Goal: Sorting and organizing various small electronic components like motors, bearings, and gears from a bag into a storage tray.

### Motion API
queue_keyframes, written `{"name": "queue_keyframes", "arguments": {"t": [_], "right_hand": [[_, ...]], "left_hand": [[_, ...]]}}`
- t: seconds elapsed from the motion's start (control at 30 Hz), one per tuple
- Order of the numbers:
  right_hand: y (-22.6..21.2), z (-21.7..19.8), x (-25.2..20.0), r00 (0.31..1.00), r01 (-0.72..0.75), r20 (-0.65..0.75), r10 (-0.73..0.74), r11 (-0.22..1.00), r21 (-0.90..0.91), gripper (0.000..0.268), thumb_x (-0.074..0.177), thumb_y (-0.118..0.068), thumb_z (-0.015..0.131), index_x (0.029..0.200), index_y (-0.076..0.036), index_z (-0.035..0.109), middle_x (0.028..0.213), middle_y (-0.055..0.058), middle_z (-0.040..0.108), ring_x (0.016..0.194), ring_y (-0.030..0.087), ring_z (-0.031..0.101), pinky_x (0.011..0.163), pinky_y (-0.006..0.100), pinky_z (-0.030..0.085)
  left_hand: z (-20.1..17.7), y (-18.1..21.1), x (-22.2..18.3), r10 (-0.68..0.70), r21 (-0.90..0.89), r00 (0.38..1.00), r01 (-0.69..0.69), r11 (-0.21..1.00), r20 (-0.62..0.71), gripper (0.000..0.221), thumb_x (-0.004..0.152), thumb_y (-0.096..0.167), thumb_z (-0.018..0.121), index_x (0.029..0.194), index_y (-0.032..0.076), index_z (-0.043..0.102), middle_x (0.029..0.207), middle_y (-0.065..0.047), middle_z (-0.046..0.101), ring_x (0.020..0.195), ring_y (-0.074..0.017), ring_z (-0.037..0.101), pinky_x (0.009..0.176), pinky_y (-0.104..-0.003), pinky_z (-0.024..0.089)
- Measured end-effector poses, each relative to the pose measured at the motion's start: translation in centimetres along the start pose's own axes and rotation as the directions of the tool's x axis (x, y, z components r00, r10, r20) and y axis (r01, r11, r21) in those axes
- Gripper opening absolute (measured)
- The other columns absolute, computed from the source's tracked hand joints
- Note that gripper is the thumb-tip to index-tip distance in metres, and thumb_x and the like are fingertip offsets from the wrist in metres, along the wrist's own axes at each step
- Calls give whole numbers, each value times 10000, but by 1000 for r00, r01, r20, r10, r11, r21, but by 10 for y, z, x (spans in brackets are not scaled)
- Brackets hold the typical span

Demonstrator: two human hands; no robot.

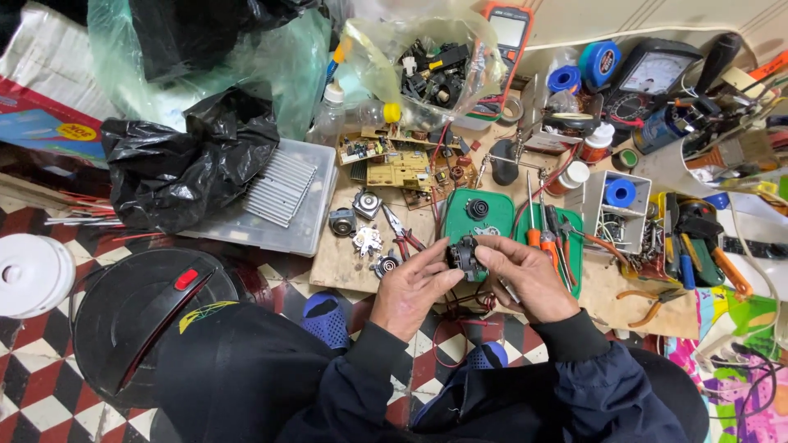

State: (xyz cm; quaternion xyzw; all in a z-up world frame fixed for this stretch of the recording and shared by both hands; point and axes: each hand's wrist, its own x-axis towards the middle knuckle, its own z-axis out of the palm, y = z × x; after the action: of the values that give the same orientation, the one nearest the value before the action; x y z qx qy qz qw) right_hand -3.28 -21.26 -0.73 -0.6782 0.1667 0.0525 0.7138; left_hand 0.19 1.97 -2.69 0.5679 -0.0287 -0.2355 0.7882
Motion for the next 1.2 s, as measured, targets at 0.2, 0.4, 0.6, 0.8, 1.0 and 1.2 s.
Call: {"name": "queue_keyframes", "arguments": {"t": [0.2, 0.4, 0.6, 0.8, 1.0, 1.2], "right_hand": [[-3, 6, -3, 1000, 5, -16, -5, 1000, 6, 388, 1053, -226, 747, 1340, 33, 769, 559, 155, 674, 320, 151, 483, 217, 227, 313], [-12, 8, -9, 999, -13, -46, 14, 1000, 22, 381, 1050, -238, 748, 1347, -1, 772, 492, 133, 619, 323, 152, 489, 230, 216, 308], [-19, 10, -11, 998, -23, -55, 24, 1000, 19, 387, 1043, -241, 759, 1343, 2, 773, 495, 137, 627, 320, 146, 491, 226, 216, 319], [-21, 12, -11, 997, -24, -74, 25, 1000, 14, 381, 1047, -240, 747, 1357, -19, 771, 486, 118, 605, 324, 138, 483, 242, 215, 313], [-18, 7, -8, 995, -19, -95, 22, 999, 32, 388, 1046, -256, 752, 1369, -41, 766, 477, 130, 597, 327, 144, 471, 253, 217, 305], [-19, 9, -9, 995, -26, -94, 28, 999, 28, 387, 1043, -265, 759, 1371, -60, 778, 486, 136, 609, 324, 134, 459, 262, 215, 300]], "left_hand": [[-1, -6, 2, -28, -11, 1000, 28, 1000, -6, 672, 890, 293, 965, 1506, 143, 744, 1370, -281, 743, 1218, -233, 676, 1120, -425, 592], [4, -8, 5, -28, -60, 1000, 29, 998, 5, 647, 880, 237, 972, 1474, 98, 755, 1301, -223, 766, 1147, -176, 708, 1081, -355, 622], [5, -17, 9, -42, -114, 999, 39, 993, -25, 625, 878, 201, 974, 1443, 48, 754, 1236, -193, 785, 1094, -158, 763, 1043, -323, 651], [4, -18, 9, -34, -110, 999, 32, 993, -15, 629, 888, 195, 966, 1448, 20, 738, 1232, -182, 776, 1090, -145, 754, 1045, -320, 651], [3, -14, 11, -34, -134, 999, 29, 991, -37, 604, 917, 194, 940, 1451, 9, 725, 1232, -180, 773, 1101, -156, 761, 1053, -332, 650], [4, -9, 9, -46, -140, 999, 42, 989, -27, 618, 921, 198, 933, 1466, 7, 712, 1231, -179, 769, 1111, -155, 757, 1058, -331, 645]]}}
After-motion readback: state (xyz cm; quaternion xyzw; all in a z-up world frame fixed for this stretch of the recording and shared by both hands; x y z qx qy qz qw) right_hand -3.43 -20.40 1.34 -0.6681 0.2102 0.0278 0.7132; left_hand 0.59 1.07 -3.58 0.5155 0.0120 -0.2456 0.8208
